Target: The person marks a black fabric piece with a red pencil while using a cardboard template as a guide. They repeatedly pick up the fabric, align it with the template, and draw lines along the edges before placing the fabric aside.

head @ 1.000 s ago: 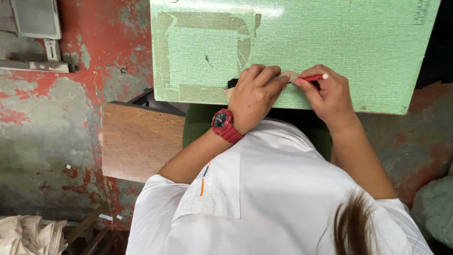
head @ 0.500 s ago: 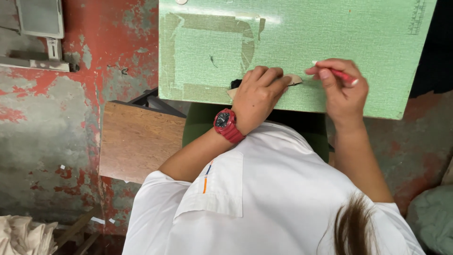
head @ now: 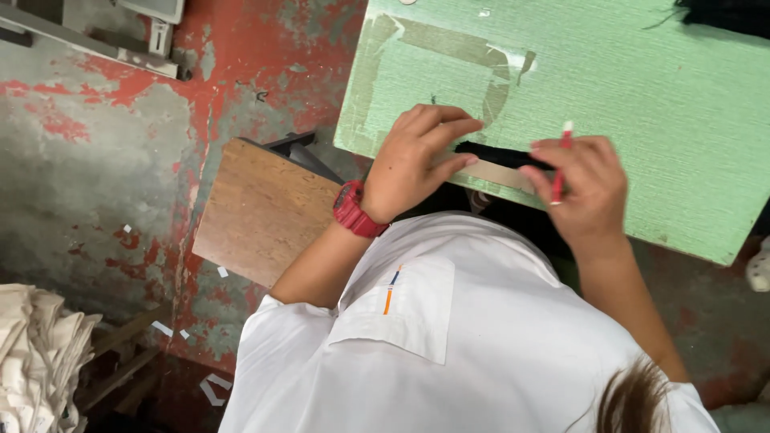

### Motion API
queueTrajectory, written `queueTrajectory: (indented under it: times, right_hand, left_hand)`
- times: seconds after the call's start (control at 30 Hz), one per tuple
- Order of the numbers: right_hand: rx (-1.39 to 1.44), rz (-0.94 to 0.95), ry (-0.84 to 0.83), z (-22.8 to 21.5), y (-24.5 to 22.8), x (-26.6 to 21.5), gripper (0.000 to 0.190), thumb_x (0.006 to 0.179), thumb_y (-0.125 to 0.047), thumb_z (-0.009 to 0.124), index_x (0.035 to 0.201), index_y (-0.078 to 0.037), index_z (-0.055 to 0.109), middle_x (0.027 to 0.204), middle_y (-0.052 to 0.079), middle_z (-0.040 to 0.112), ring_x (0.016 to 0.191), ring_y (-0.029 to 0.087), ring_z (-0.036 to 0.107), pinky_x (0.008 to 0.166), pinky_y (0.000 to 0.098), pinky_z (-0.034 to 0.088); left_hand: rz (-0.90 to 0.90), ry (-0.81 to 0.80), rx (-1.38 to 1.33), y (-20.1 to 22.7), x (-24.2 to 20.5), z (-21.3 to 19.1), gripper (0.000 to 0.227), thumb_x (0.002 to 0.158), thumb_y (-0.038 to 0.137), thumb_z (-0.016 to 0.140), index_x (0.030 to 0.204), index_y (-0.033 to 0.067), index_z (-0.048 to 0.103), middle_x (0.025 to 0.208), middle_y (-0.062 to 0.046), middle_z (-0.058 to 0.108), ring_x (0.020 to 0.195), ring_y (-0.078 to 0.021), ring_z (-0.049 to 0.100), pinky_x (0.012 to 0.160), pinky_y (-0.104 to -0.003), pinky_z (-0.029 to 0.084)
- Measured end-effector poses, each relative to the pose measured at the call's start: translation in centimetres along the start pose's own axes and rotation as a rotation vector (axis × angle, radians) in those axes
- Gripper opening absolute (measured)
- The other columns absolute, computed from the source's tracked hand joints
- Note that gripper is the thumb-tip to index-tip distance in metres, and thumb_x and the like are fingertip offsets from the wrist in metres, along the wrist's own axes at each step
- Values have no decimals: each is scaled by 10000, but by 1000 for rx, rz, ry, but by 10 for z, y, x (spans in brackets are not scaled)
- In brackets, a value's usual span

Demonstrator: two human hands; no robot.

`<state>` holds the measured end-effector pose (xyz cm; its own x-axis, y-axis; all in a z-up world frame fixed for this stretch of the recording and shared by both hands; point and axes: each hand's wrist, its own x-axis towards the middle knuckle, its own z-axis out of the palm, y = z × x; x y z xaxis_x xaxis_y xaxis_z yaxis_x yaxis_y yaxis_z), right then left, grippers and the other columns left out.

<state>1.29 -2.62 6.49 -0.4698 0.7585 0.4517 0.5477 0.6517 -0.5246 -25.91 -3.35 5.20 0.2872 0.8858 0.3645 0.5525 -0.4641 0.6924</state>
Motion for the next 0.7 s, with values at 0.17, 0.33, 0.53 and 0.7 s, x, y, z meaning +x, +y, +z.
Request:
queueTrajectory:
  times: [0.17, 0.33, 0.53, 0.7]
  right_hand:
    - [-164, -183, 3, 41, -16, 5, 216, 985, -291, 787, 1117, -126, 740, 973, 81, 710, 894, 310, 648, 799, 430, 565]
    - [-156, -198, 80, 44, -15, 6, 138, 1011, -186, 782, 1041, -83, 695, 1065, 105, 716, 889, 328, 631, 789, 445, 542]
    - [-35, -188, 43, 42, -37, 20, 149, 1002, -210, 771, 1072, -100, 700, 1160, 94, 743, 941, 332, 631, 818, 453, 514]
    - [-87, -288, 11, 47, -29, 8, 163, 938, -197, 786, 1066, -122, 720, 1080, 102, 728, 931, 359, 657, 812, 471, 519]
  left_hand:
    - [-32, 72, 96, -23, -21, 7, 430, 959, 362, 762, 1329, 170, 658, 1248, -50, 654, 1194, -274, 621, 1036, -447, 481]
    - [-63, 132, 263, -22, -40, -9, 314, 916, 381, 789, 1157, 188, 733, 1137, -29, 643, 1091, -267, 616, 968, -445, 461]
    - [-50, 116, 185, -26, -37, -11, 174, 903, 331, 790, 967, 199, 696, 1021, 16, 643, 1018, -240, 620, 905, -403, 453]
    - [3, 52, 270, -24, -32, 4, 176, 895, 298, 740, 893, 152, 642, 941, -51, 631, 919, -295, 624, 786, -439, 488]
